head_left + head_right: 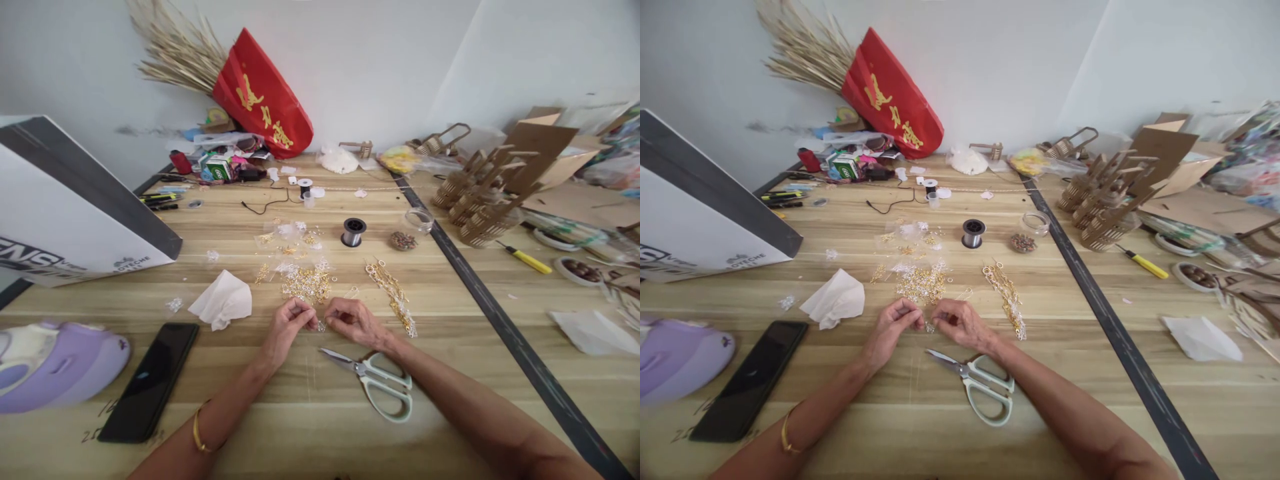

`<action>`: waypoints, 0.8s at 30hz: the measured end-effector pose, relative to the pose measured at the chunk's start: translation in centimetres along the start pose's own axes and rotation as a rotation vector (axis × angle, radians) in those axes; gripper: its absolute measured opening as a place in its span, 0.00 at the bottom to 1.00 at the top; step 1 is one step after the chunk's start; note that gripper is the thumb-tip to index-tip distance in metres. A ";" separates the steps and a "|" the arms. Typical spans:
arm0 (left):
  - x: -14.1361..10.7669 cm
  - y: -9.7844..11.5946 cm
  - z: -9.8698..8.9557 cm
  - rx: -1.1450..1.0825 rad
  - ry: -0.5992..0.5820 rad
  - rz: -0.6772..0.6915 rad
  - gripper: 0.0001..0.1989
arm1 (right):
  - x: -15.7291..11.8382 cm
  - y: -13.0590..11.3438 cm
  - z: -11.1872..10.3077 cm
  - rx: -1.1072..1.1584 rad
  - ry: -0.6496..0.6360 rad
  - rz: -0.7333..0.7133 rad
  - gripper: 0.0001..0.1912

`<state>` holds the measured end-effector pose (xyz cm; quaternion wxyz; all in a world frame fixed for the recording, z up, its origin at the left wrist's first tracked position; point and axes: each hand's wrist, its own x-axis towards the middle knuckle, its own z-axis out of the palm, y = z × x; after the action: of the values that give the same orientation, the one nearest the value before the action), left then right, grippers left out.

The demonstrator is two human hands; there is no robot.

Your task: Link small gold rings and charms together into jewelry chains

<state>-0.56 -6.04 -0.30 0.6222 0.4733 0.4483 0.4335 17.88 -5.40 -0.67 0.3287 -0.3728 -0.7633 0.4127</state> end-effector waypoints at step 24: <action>0.2 -0.5 -0.3 0.005 -0.037 -0.076 0.11 | -0.9 0.3 0.8 -0.605 0.030 -0.360 0.07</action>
<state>-0.78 -5.91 -0.85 0.6452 0.4655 0.4554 0.3995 17.81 -6.35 -1.47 0.2821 -0.3189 -0.8996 0.0975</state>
